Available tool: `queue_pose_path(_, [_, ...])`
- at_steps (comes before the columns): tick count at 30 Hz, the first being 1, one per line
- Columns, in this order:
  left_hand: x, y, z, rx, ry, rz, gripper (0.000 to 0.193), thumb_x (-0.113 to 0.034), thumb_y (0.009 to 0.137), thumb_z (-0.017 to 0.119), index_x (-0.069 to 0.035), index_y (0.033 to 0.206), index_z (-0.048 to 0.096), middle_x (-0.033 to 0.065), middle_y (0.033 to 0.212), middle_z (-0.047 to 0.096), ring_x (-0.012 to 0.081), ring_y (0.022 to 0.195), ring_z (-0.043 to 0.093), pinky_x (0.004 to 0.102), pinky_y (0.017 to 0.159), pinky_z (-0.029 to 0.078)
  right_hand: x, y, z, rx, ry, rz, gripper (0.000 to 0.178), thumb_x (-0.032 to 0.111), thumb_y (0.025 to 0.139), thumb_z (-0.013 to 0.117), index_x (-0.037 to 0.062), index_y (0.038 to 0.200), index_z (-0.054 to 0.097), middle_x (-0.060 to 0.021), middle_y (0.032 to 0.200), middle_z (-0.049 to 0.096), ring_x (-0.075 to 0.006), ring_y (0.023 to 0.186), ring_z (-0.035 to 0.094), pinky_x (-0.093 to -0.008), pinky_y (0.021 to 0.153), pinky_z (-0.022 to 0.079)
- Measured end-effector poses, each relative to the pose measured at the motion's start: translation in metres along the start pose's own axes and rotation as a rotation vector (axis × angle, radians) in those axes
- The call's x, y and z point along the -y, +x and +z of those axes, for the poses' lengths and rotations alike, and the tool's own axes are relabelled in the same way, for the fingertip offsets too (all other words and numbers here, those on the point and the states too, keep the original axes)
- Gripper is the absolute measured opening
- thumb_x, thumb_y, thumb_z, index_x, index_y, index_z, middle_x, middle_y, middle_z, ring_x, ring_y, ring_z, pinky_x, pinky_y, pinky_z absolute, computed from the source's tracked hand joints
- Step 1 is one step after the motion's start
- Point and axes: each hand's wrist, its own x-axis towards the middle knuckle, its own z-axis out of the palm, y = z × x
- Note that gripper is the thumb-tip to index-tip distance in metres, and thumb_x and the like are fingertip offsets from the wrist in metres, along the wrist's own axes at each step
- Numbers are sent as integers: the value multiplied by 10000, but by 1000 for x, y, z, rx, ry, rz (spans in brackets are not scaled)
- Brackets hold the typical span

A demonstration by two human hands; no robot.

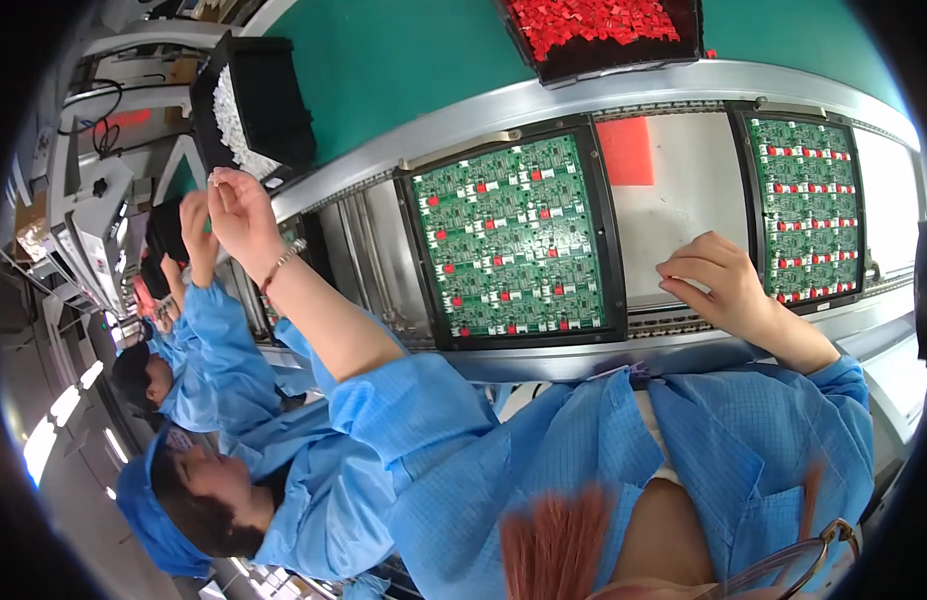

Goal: The person places small electronic components by hand from a component tray into designated slots on printed circuit boards moving along a conveyor belt.

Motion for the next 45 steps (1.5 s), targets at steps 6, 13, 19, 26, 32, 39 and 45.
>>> queue_pose_path(6, [87,-46,2,-245,35,-68,222,-60,889,508,53,1078,534,136,934,590,156,770,574,247,669,484,14,12,-7,17,228,263,181,-26,705,707,32,862,637,-80,844,620,-246,755,615,-308,667,502])
queue_pose_path(13, [121,-62,-13,-281,201,-32,270,-41,923,480,91,1157,450,123,973,544,129,800,549,219,722,500,-1,91,2,173,81,-2,115,32,776,655,11,888,634,-92,873,623,-231,739,622,-303,654,499])
queue_pose_path(19, [130,-73,-13,-564,547,-12,324,-47,927,486,91,1217,439,144,1103,561,161,994,590,228,877,516,-15,126,42,72,-75,-8,92,36,792,629,7,879,637,-94,881,600,-259,751,599,-333,658,499])
queue_pose_path(26, [130,-69,-12,-527,680,-45,253,-72,914,524,51,1135,506,144,1052,608,175,977,615,241,861,524,-19,126,53,54,-279,15,265,31,768,630,58,1027,579,-36,846,605,-221,825,565,-352,792,455])
queue_pose_path(32, [129,-71,-12,-500,745,-52,235,-56,896,551,45,1109,544,147,1055,612,166,978,613,222,857,512,-13,122,59,33,-457,-41,339,33,739,649,74,1062,554,-16,759,585,-200,805,544,-351,771,431])
queue_pose_path(39, [140,-71,-2,-559,962,-113,196,-31,879,569,64,1050,573,155,1019,622,188,985,614,214,846,511,-17,110,62,-44,-599,-203,295,36,723,661,77,1006,588,-25,716,549,-186,757,520,-344,752,427])
queue_pose_path(45, [147,-70,2,-541,1128,-135,170,-61,852,623,23,998,597,83,889,640,128,806,630,185,686,503,-22,112,65,-121,-463,-111,248,44,739,667,78,975,598,-33,733,570,-207,751,543,-366,781,434])
